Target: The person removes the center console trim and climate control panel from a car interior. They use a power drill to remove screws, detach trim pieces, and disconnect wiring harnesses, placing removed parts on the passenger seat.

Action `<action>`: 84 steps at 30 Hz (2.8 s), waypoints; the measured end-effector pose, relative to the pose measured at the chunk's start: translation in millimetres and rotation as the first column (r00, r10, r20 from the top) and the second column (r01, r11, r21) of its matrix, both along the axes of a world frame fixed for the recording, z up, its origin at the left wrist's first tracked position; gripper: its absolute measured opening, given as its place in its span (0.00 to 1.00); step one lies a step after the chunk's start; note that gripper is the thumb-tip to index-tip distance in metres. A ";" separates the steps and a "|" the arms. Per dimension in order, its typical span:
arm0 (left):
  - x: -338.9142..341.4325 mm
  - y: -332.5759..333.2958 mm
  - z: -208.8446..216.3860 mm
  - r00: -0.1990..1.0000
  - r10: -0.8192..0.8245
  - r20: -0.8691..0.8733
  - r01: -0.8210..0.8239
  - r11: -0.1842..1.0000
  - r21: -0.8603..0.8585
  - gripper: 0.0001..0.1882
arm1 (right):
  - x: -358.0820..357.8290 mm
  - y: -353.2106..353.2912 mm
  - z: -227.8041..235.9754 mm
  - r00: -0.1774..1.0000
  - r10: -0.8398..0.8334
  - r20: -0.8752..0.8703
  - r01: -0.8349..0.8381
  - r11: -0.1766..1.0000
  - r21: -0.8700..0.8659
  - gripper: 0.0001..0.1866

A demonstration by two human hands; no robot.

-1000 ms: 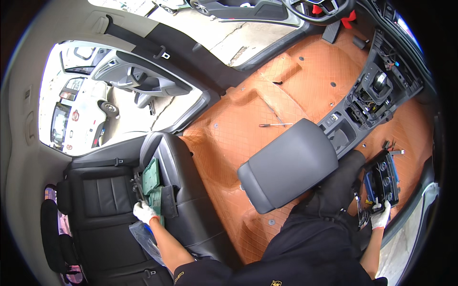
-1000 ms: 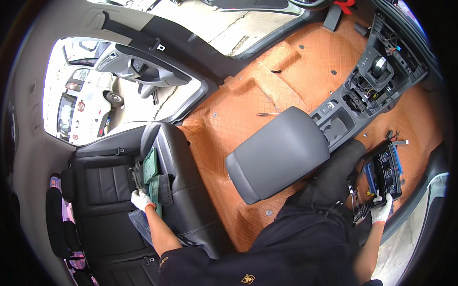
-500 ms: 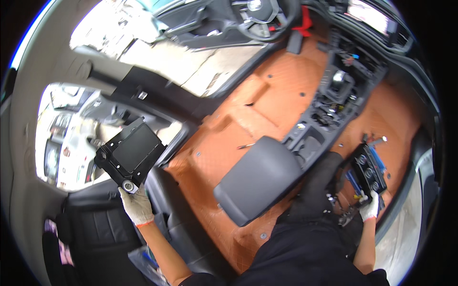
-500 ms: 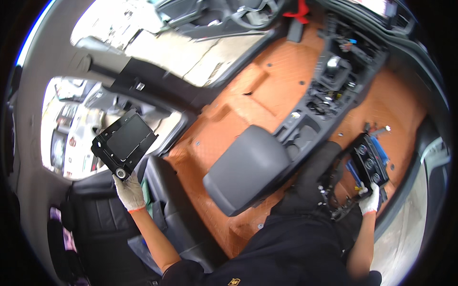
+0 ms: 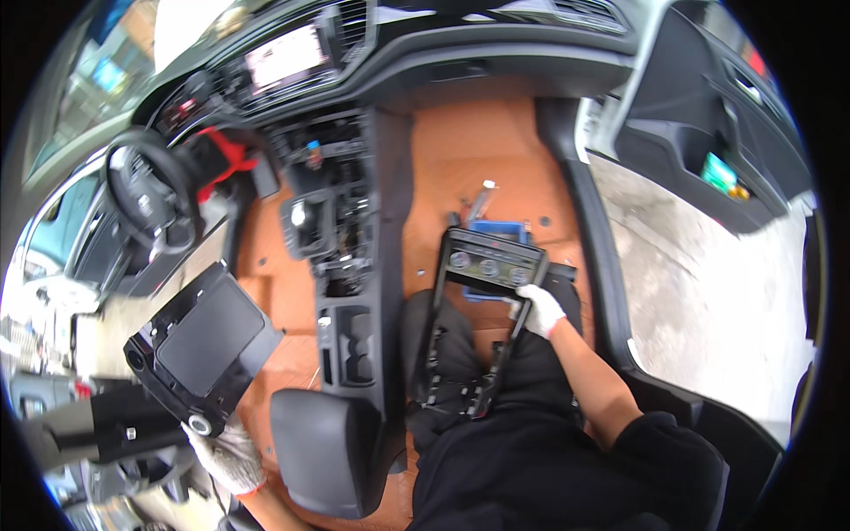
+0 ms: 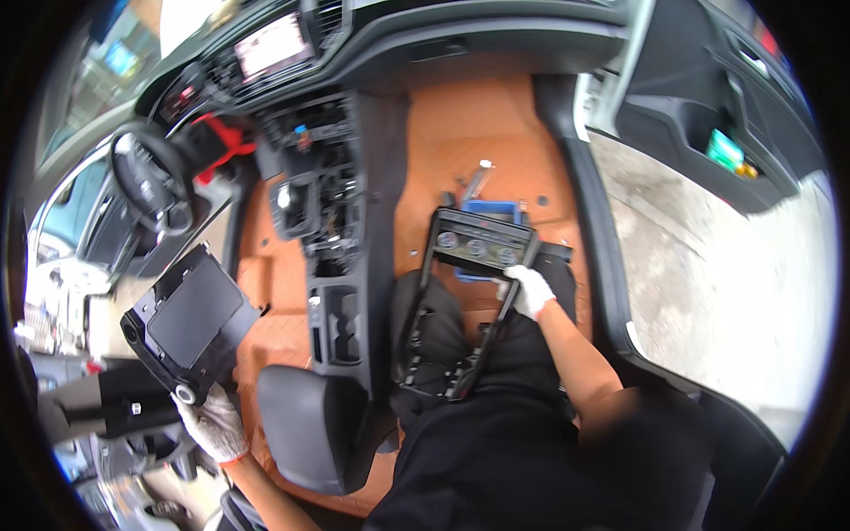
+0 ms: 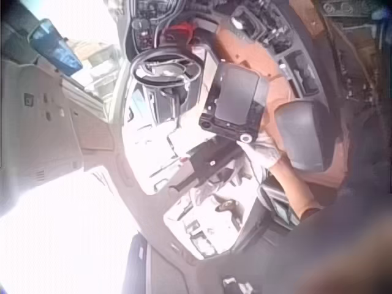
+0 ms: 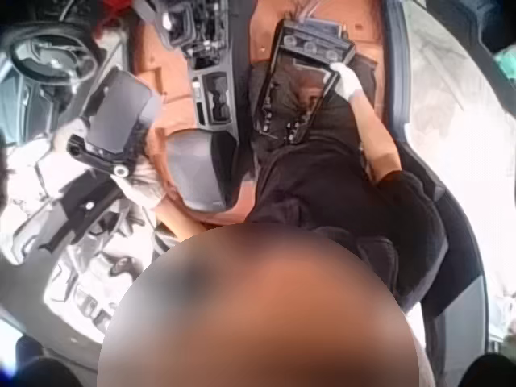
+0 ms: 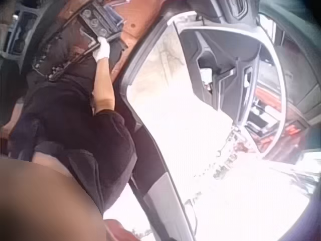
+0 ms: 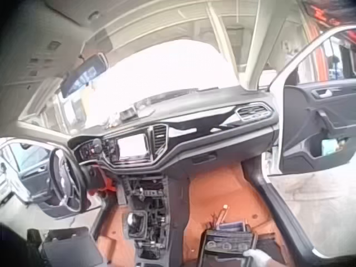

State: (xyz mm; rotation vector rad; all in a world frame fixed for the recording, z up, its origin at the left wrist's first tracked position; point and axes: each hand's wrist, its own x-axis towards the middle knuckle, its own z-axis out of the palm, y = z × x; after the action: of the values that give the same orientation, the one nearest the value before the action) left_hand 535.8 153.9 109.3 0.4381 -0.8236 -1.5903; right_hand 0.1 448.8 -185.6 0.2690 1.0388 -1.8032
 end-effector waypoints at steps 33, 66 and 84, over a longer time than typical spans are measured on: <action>-196.8 123.2 -66.1 0.713 -0.691 0.121 0.551 0.658 0.513 0.20 | 7.7 75.1 62.9 0.734 -0.647 -0.207 0.668 0.743 0.045 0.10; -225.7 35.0 -22.4 0.722 -0.522 0.454 0.553 0.830 0.075 0.27 | 29.5 21.6 133.5 0.770 -0.520 -0.370 0.490 0.853 -0.180 0.07; -363.8 -10.0 -71.4 0.060 -0.823 0.565 0.862 0.328 0.386 0.13 | 73.6 -3.2 146.9 0.864 -0.372 -0.339 0.333 0.928 -0.168 0.04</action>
State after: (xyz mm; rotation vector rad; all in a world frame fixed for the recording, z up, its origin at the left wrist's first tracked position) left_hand 172.0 143.9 37.9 0.5575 -2.0220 -2.5597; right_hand 73.7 445.6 -38.7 0.0572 1.2050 -2.2967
